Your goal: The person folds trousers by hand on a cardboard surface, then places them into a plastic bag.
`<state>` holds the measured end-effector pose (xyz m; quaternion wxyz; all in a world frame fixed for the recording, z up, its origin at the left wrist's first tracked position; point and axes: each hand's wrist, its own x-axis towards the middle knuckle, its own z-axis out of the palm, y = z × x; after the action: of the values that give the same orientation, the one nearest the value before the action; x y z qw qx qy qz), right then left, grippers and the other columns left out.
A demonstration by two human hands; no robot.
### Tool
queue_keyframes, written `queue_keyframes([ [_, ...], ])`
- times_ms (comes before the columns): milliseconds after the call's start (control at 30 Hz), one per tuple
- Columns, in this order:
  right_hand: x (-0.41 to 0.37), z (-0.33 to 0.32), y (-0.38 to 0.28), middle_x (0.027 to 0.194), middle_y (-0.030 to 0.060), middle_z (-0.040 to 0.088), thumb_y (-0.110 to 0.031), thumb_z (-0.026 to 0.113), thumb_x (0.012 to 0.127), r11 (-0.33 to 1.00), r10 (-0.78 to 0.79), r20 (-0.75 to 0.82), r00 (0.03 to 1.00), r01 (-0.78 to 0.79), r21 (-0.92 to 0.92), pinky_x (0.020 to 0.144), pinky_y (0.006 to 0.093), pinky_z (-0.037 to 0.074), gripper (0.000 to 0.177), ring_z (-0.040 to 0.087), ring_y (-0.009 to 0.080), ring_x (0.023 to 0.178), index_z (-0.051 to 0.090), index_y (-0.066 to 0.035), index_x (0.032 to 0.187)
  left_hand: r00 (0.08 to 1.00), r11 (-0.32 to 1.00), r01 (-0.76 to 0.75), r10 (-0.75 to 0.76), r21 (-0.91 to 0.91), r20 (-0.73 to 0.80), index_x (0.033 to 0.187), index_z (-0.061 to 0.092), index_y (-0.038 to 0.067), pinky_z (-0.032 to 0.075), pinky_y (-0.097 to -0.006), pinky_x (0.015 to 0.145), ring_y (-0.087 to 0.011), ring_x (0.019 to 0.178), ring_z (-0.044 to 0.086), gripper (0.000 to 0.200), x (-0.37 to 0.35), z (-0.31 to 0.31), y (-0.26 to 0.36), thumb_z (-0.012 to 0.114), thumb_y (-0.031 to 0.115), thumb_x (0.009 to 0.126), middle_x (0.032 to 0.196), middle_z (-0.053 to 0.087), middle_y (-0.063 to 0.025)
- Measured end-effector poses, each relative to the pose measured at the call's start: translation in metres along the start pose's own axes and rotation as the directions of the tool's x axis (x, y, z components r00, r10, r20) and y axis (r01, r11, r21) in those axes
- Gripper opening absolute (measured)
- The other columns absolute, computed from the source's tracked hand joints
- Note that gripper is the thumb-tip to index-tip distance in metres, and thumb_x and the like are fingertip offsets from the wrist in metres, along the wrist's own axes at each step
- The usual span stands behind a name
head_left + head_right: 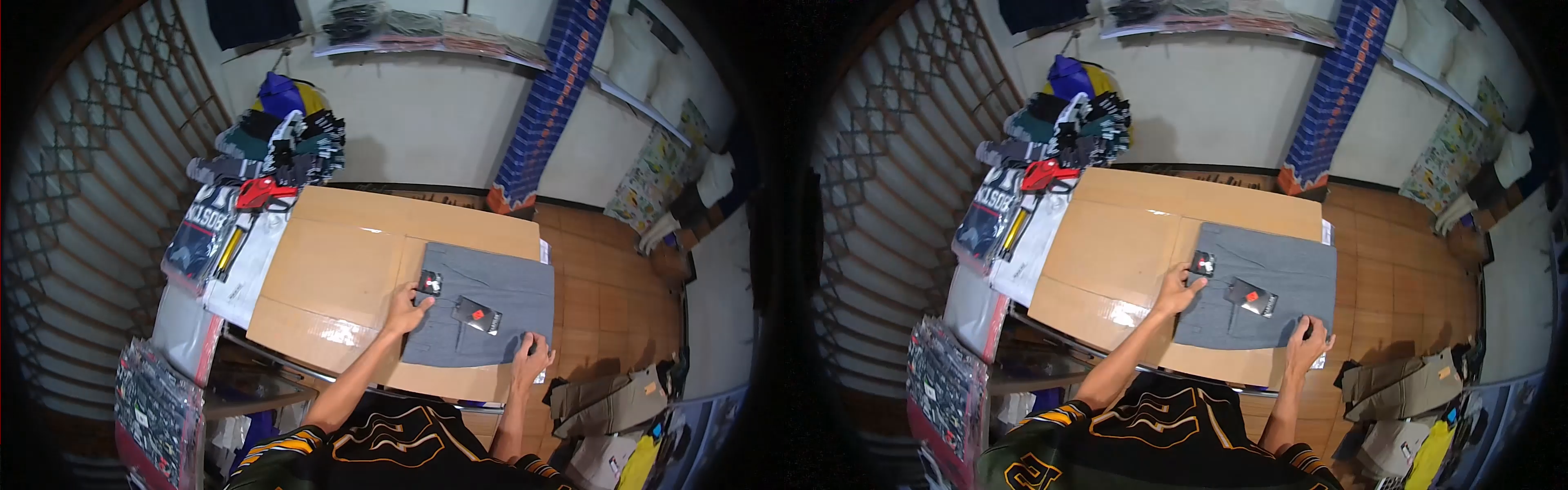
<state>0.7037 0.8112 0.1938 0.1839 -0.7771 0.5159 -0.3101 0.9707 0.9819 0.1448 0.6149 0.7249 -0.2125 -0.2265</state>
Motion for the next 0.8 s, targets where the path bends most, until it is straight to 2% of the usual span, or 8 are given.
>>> queue_keyframes([
  [100, 0.002, 0.001, -0.007, 0.111, 0.0116, 0.071, -0.02, 0.062, 0.094, 1.0, -0.02, -0.047, 0.999, 0.02, 0.007, 0.114, 0.0553, 0.025, 0.019, 0.061, 0.031, 0.111, 0.069, -0.005, 0.104, 1.0, 1.0, -0.001, 0.001, -0.03, 0.015, 0.126, 0.056, -0.006, 0.052, -0.0343, 0.087, -0.0231, 0.097, 0.068, 0.054, 0.002, -0.026, 0.01, 0.081, 0.013, 0.083, 0.107, 0.071, -0.0171],
  [200, 0.002, 0.0, -0.008, 0.113, 0.0122, 0.071, -0.017, 0.064, 0.093, 0.999, -0.028, -0.091, 0.995, 0.03, 0.023, 0.112, 0.0537, 0.029, 0.019, 0.061, 0.0317, 0.112, 0.068, -0.004, 0.105, 1.0, 1.0, 0.015, -0.015, 0.022, -0.023, 0.127, 0.056, -0.005, 0.051, -0.0332, 0.086, -0.0203, 0.096, 0.067, 0.052, 0.011, -0.064, -0.009, 0.08, 0.012, 0.084, 0.105, 0.072, -0.0145],
  [333, 0.0, 0.005, -0.008, 0.117, 0.0135, 0.069, -0.016, 0.066, 0.09, 1.0, -0.019, -0.145, 0.989, 0.021, 0.007, 0.109, 0.0524, 0.031, 0.022, 0.06, 0.0322, 0.114, 0.068, -0.003, 0.108, 1.0, 1.0, 0.017, -0.017, 0.008, 0.011, 0.127, 0.056, -0.005, 0.051, -0.0328, 0.085, -0.0188, 0.095, 0.066, 0.05, 0.012, -0.13, 0.002, 0.079, 0.01, 0.085, 0.104, 0.072, -0.0136],
  [400, -0.002, 0.009, -0.016, 0.127, 0.0154, 0.065, -0.015, 0.067, 0.089, 0.999, -0.017, -0.115, 0.993, 0.011, -0.048, 0.111, 0.0549, 0.029, 0.03, 0.054, 0.0342, 0.123, 0.067, -0.002, 0.115, 0.994, 0.998, 0.055, -0.058, -0.037, -0.091, 0.127, 0.056, -0.005, 0.051, -0.0315, 0.084, -0.0174, 0.094, 0.065, 0.047, 0.008, -0.162, 0.012, 0.076, 0.006, 0.086, 0.103, 0.072, -0.0122],
  [533, -0.009, 0.023, -0.053, 0.144, 0.0181, 0.053, -0.021, 0.07, 0.087, 0.984, 0.041, -0.031, 0.999, -0.045, -0.174, 0.114, 0.0627, 0.023, 0.045, 0.043, 0.0392, 0.136, 0.063, -0.005, 0.128, 0.99, 0.999, 0.008, -0.003, 0.034, -0.139, 0.126, 0.057, -0.006, 0.05, -0.0309, 0.083, -0.017, 0.092, 0.065, 0.045, 0.016, -0.236, -0.017, 0.075, 0.003, 0.086, 0.102, 0.071, -0.0112],
  [600, -0.015, 0.032, -0.077, 0.155, 0.0193, 0.04, -0.028, 0.073, 0.085, 0.956, 0.146, 0.053, 0.988, -0.127, -0.264, 0.114, 0.0708, 0.016, 0.059, 0.03, 0.0439, 0.145, 0.057, -0.009, 0.138, 0.971, 0.98, -0.055, 0.096, 0.191, -0.217, 0.124, 0.058, -0.006, 0.05, -0.0305, 0.082, -0.0173, 0.09, 0.065, 0.042, 0.02, -0.274, -0.038, 0.074, 0.002, 0.086, 0.1, 0.071, -0.012],
  [633, -0.016, 0.039, -0.081, 0.16, 0.0209, 0.031, -0.037, 0.072, 0.085, 0.95, 0.171, 0.117, 0.978, -0.131, -0.285, 0.112, 0.0746, 0.013, 0.067, 0.022, 0.0459, 0.149, 0.052, -0.013, 0.145, 0.972, 0.981, -0.054, 0.094, 0.189, -0.213, 0.124, 0.058, -0.006, 0.05, -0.0305, 0.082, -0.0173, 0.09, 0.065, 0.042, 0.019, -0.29, -0.039, 0.074, 0.002, 0.086, 0.1, 0.071, -0.012],
  [800, -0.038, 0.074, -0.12, 0.162, 0.0236, 0.026, -0.045, 0.067, 0.088, 0.946, 0.135, 0.18, 0.974, -0.073, -0.317, 0.112, 0.0756, 0.01, 0.071, 0.015, 0.0462, 0.151, 0.048, -0.014, 0.149, 0.921, 0.927, 0.063, 0.088, 0.369, -0.38, 0.119, 0.062, -0.005, 0.05, -0.0321, 0.08, -0.0184, 0.088, 0.065, 0.035, 0.009, -0.337, -0.012, 0.072, 0.003, 0.087, 0.096, 0.071, -0.0145],
])
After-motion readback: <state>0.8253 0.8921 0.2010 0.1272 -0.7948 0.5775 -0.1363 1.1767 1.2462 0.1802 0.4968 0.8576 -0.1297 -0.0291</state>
